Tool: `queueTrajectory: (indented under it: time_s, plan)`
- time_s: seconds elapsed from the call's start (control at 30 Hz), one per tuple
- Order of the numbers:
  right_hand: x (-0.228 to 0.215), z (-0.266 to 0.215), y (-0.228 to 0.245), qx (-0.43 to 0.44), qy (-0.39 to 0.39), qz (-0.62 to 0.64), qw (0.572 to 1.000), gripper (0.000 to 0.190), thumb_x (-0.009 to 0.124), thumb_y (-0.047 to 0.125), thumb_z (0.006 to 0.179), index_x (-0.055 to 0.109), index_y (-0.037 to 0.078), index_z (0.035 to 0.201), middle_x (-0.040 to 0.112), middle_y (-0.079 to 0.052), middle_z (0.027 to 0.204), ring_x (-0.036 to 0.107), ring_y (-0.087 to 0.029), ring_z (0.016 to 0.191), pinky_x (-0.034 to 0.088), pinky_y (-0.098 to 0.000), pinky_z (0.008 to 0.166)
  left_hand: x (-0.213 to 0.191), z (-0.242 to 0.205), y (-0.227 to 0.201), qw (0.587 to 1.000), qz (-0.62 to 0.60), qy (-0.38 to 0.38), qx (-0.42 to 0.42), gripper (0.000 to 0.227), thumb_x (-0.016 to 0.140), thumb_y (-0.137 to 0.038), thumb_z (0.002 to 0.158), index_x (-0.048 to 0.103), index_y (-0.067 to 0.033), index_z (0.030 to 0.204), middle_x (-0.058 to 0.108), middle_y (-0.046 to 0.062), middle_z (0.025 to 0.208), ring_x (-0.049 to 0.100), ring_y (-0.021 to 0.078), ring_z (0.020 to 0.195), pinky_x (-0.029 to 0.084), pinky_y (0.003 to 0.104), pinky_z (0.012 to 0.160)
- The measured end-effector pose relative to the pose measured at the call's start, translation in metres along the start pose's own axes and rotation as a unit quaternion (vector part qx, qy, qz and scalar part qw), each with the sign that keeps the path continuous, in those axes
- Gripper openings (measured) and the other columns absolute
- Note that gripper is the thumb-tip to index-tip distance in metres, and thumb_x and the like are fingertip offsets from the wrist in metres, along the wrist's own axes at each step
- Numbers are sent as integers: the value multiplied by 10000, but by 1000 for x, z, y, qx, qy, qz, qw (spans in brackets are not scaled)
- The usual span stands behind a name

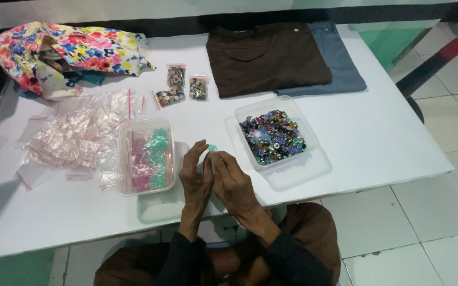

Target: The person sorts various buttons and garment fasteners from two containers, handling them by hand and placing some into small plastic bags.

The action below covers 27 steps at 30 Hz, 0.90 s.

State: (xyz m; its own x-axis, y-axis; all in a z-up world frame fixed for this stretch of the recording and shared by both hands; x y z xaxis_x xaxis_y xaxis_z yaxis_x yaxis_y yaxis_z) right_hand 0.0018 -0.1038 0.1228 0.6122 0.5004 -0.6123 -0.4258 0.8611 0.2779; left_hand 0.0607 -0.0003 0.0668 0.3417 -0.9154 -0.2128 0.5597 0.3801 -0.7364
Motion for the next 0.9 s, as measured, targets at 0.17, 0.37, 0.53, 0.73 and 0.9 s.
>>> queueTrajectory:
  time_s: [0.17, 0.37, 0.53, 0.73, 0.9]
  plan:
    - [-45, 17, -82, 74, 17, 101, 992, 295, 557, 4, 1016, 665, 45, 1288, 679, -164, 1036, 713, -251, 761, 633, -287, 578, 22, 17, -69, 993, 19, 12, 114, 207, 722, 17, 921, 728, -63, 1111, 739, 90, 1099, 719, 286, 1071, 585, 415, 948]
    - [13, 49, -202, 136, 303, -66, 941, 126, 710, 152, 910, 792, 181, 1001, 748, -46, 890, 742, -287, 889, 589, -411, 760, 142, 30, -53, 948, 142, 237, 158, 280, 685, -61, 942, 708, -181, 1193, 745, 5, 1045, 729, 208, 1021, 495, 447, 1027]
    - [65, 48, -226, 68, 396, -139, 905, 87, 720, 54, 827, 785, 50, 885, 740, -156, 783, 747, -360, 758, 606, -485, 639, 191, 36, -27, 872, 297, 354, 161, 245, 796, -72, 797, 756, -151, 1026, 726, 27, 743, 743, 252, 742, 486, 477, 975]
    - [39, 58, -209, 58, 452, -87, 886, 205, 784, 112, 812, 757, -30, 957, 752, -243, 856, 753, -410, 820, 612, -501, 670, 187, 43, -37, 869, 296, 373, 136, 140, 747, -18, 787, 750, -112, 890, 720, 48, 677, 752, 270, 722, 454, 478, 1018]
    - [-27, 83, -198, 209, 429, 51, 877, 295, 598, 68, 933, 756, 31, 1179, 733, -277, 1173, 637, -528, 1167, 502, -601, 999, 191, 58, -46, 883, 258, 386, 70, 87, 670, -59, 821, 748, -91, 801, 693, 64, 641, 731, 287, 680, 495, 456, 904]
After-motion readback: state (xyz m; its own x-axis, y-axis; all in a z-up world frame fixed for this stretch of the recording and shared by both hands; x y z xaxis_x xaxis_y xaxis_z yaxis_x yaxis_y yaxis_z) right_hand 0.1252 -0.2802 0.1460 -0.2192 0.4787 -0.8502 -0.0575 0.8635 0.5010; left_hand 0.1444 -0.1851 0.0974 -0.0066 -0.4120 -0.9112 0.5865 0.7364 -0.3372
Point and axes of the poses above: each hand's wrist, its own z-axis towards the middle knuckle, its own x-axis out of the palm, y = z × x, the point moved 9 cm from there along z, towards the middle knuckle
